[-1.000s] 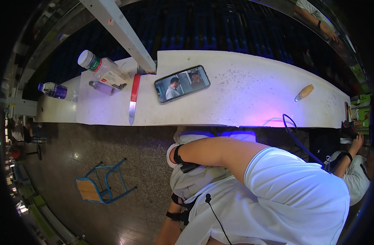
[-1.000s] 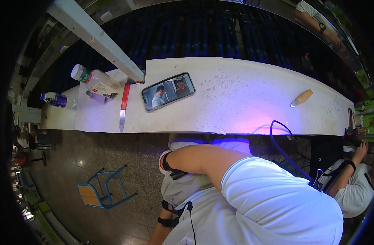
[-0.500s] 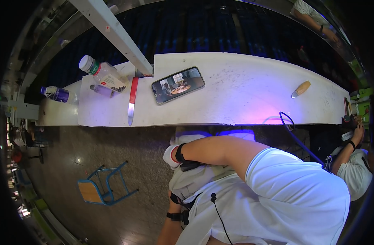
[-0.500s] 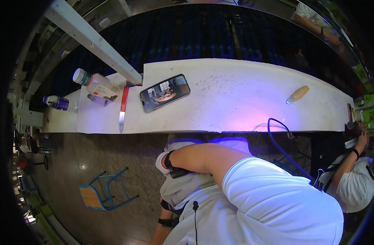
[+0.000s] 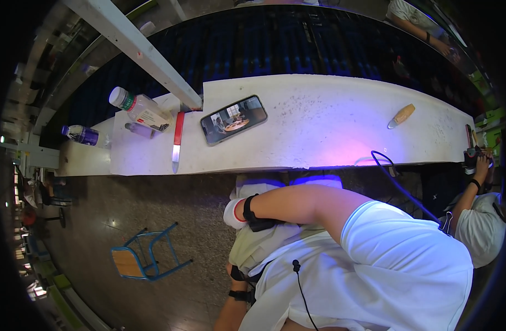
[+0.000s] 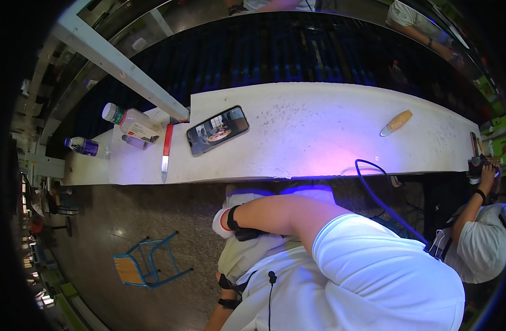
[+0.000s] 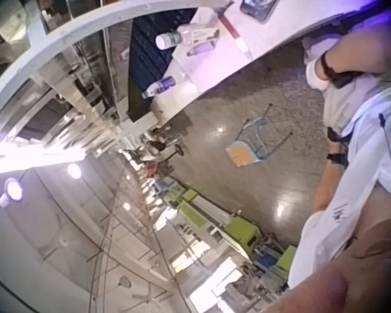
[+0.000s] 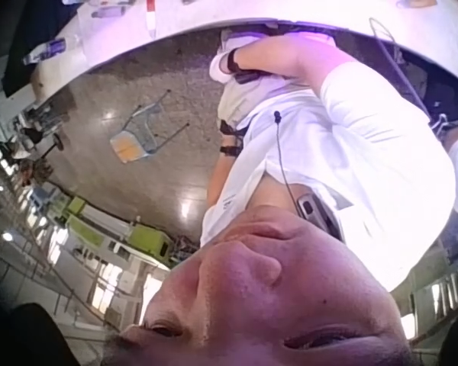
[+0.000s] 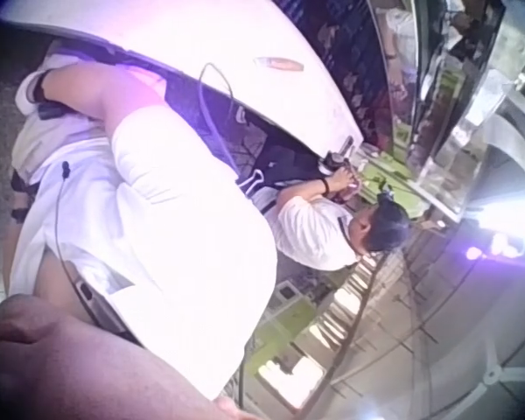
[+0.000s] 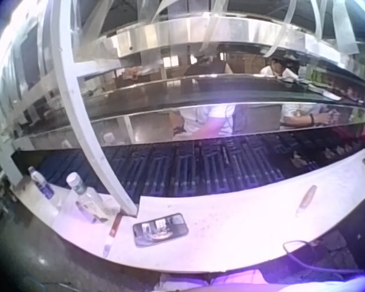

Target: Inspecting shoes for quality and applying marking/correction as part of the manufacturing process.

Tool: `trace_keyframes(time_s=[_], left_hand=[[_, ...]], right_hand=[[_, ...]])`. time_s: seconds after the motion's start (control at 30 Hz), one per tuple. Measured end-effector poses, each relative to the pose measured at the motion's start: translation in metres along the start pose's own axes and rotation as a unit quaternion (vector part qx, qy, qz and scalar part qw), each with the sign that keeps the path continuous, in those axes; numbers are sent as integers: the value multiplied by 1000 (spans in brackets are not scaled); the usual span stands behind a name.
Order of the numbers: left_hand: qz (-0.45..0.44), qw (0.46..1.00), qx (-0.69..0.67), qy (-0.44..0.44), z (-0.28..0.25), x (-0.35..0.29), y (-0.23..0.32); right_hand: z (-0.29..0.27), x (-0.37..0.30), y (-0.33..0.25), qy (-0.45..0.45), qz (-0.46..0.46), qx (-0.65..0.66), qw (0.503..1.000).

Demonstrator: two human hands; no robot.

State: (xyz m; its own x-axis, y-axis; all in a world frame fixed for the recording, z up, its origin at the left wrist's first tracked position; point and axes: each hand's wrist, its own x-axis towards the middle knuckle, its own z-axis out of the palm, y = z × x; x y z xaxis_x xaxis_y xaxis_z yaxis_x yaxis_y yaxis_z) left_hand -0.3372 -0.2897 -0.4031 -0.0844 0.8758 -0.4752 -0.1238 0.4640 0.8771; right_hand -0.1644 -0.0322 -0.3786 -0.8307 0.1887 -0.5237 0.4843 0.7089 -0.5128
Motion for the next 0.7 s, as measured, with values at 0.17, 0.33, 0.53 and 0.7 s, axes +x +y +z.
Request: trace_keyframes(time_s=[0.17, 0.33, 0.53, 0.7], left_hand=[[142, 920, 362, 45, -9, -15, -14], [72, 980, 146, 115, 1, -36, 0], [-72, 987, 22, 145, -23, -65, 34], [-28, 973, 35, 225, -39, -61, 98]], right_hand=[[-12, -20, -7, 23, 40, 2, 999], [-10, -31, -10, 80, 27, -1, 996], [-30, -52, -5, 119, 36, 83, 989], [-68, -104, -14, 192, 19, 193, 962]])
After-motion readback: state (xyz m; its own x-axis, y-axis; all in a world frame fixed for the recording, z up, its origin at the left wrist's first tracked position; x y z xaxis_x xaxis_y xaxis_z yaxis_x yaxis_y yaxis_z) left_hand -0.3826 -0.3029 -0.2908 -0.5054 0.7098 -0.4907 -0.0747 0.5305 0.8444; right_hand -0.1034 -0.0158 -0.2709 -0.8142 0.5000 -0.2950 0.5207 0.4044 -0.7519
